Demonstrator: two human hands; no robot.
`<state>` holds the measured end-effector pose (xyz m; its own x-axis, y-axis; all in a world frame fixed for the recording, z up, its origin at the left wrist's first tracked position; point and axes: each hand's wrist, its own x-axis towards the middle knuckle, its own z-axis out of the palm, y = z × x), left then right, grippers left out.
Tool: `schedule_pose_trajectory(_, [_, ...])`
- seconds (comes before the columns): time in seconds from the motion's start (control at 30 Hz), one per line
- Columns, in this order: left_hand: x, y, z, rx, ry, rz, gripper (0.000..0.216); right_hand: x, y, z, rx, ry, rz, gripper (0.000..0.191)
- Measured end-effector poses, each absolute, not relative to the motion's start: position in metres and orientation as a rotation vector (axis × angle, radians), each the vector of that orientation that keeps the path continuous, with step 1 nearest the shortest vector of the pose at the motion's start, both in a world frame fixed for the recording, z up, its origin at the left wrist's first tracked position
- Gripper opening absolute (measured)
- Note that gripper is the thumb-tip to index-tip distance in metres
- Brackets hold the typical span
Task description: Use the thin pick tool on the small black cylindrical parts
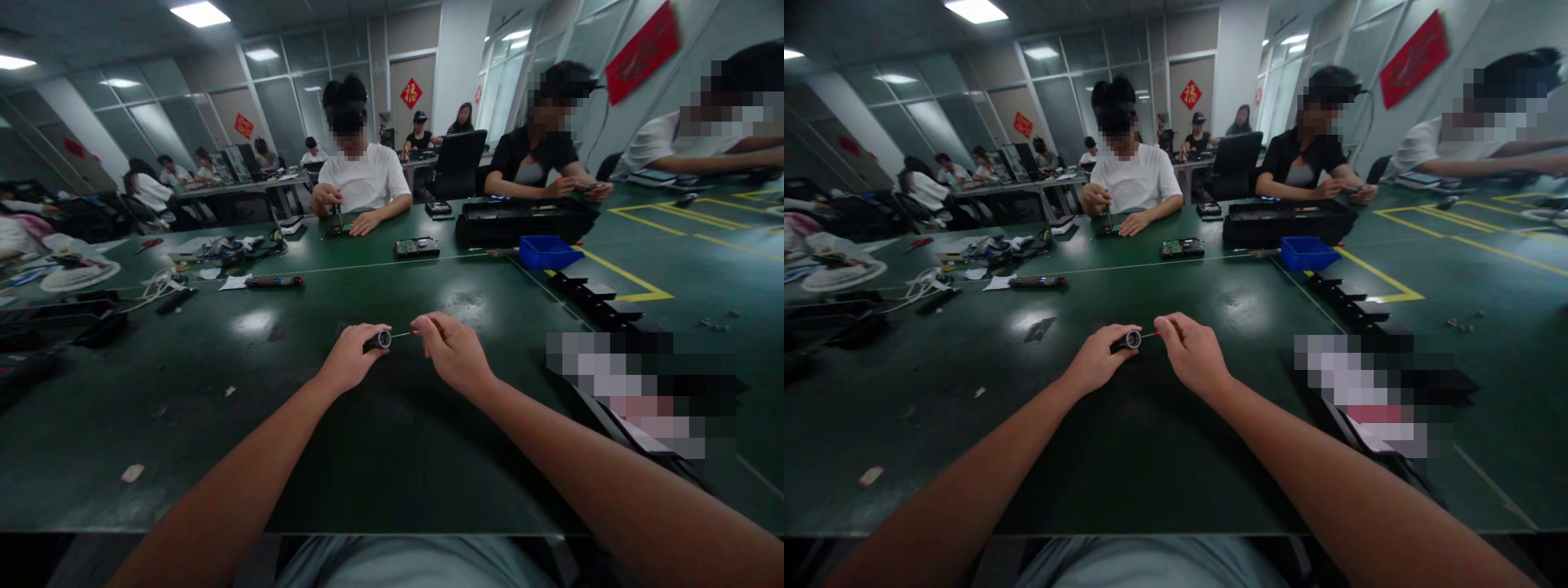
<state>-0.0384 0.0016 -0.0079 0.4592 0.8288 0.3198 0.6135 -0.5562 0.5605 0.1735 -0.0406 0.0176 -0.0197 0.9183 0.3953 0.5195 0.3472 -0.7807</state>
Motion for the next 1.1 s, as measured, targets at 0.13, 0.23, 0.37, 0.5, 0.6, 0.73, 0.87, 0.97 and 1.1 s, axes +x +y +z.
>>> schedule_pose_trajectory(0.13, [-0.039, 0.002, -0.009, 2.332, 1.232, 0.810, 0.038, 0.174, -0.042, 0.018, -1.292, -1.680, 0.515, 0.030])
schedule_pose_trajectory(0.23, [-0.038, 0.001, -0.007, 2.314, 1.233, 0.813, 0.038, 0.174, -0.043, 0.019, -1.273, -1.705, 0.523, 0.030])
schedule_pose_trajectory(0.37, [-0.037, 0.000, -0.005, 2.310, 1.228, 0.812, 0.038, 0.174, -0.044, 0.019, -1.288, -1.677, 0.524, 0.032])
schedule_pose_trajectory(0.5, [-0.036, 0.000, -0.005, 2.278, 1.269, 0.839, 0.039, 0.174, -0.038, 0.013, -1.226, -1.510, 0.600, 0.026])
schedule_pose_trajectory(0.6, [-0.036, 0.000, -0.006, 2.250, 1.291, 0.881, 0.039, 0.173, -0.031, 0.006, -1.111, -1.358, 0.765, 0.023])
schedule_pose_trajectory(0.73, [-0.036, 0.000, -0.004, 2.258, 1.181, 0.950, 0.039, 0.170, -0.023, 0.000, -0.972, -1.105, 0.996, 0.030])
schedule_pose_trajectory(0.87, [-0.039, 0.002, -0.002, 2.386, 1.157, 0.866, 0.037, 0.173, -0.016, -0.002, -0.978, -0.945, 1.155, 0.030])
schedule_pose_trajectory(0.97, [-0.041, 0.005, -0.002, 2.406, 1.220, 0.736, 0.037, 0.176, -0.014, -0.002, -1.068, -0.937, 1.096, 0.027])
schedule_pose_trajectory(1.1, [-0.041, 0.005, -0.003, 2.371, 1.264, 0.693, 0.038, 0.177, -0.016, -0.002, -1.122, -1.103, 0.915, 0.027])
